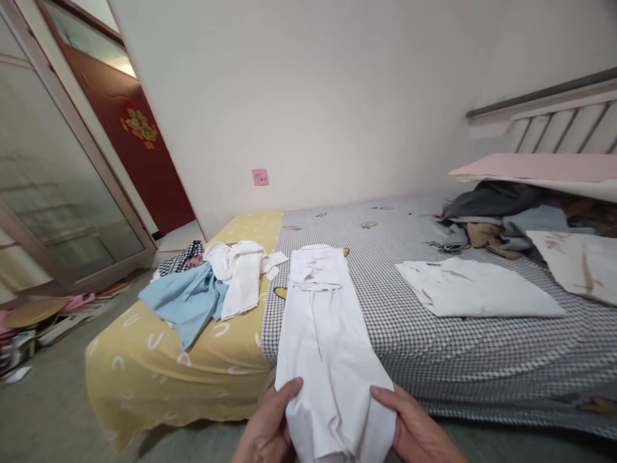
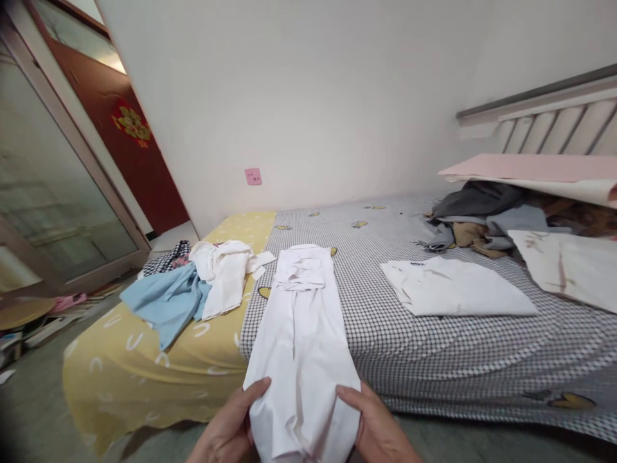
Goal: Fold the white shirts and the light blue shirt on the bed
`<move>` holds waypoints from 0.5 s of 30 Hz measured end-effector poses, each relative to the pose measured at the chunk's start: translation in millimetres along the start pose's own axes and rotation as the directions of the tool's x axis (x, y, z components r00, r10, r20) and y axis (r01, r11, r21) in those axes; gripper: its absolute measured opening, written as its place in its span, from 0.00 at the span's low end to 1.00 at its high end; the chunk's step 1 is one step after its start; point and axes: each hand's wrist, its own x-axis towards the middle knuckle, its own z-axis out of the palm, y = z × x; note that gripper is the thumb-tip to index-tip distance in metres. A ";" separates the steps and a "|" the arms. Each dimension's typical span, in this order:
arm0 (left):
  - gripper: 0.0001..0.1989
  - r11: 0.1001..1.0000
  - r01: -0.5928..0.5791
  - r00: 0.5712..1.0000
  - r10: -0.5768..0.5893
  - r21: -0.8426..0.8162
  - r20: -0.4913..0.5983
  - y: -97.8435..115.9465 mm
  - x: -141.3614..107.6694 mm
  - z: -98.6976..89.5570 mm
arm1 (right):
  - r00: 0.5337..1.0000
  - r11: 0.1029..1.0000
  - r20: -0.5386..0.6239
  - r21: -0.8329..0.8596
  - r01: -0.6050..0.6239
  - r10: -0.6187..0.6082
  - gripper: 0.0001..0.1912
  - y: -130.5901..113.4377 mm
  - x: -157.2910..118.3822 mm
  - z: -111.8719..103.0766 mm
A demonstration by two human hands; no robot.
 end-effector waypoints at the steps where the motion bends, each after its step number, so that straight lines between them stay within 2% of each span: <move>1: 0.23 1.000 -0.005 1.000 0.005 0.010 -0.015 0.1 -3.5 0.1 | 1.000 1.000 -0.009 -0.012 0.001 -0.001 0.35 -2.2 -3.3 1.2; 6: 0.24 0.996 -0.020 1.000 0.020 0.089 -0.001 1.3 -22.0 -7.9 | 0.998 0.993 -0.067 -0.119 -0.021 0.014 0.41 -14.5 -22.7 9.2; 8: 0.26 0.991 -0.018 1.000 0.017 0.134 0.010 -0.9 -27.5 -14.7 | 0.996 0.983 -0.090 -0.184 -0.022 0.006 0.45 -14.8 -24.9 5.2; 10: 0.27 0.976 -0.004 1.000 0.000 0.217 0.016 -8.1 -29.7 -25.4 | 0.989 0.959 -0.144 -0.282 -0.015 -0.027 0.52 -8.2 -23.1 -8.3; 12: 0.26 0.938 0.012 0.999 -0.023 0.348 0.026 -21.0 -28.6 -41.6 | 0.977 0.923 -0.207 -0.383 -0.026 -0.058 0.60 5.3 -21.8 -30.7; 13: 0.25 0.911 0.019 0.999 -0.034 0.413 0.030 -28.8 -27.3 -52.0 | 0.971 0.903 -0.229 -0.427 -0.040 -0.065 0.61 13.3 -22.8 -43.9; 15: 0.23 0.872 0.040 0.999 -0.053 0.488 0.013 -43.3 -24.5 -75.5 | 0.968 0.861 -0.243 -0.503 -0.077 -0.056 0.57 27.2 -29.6 -70.2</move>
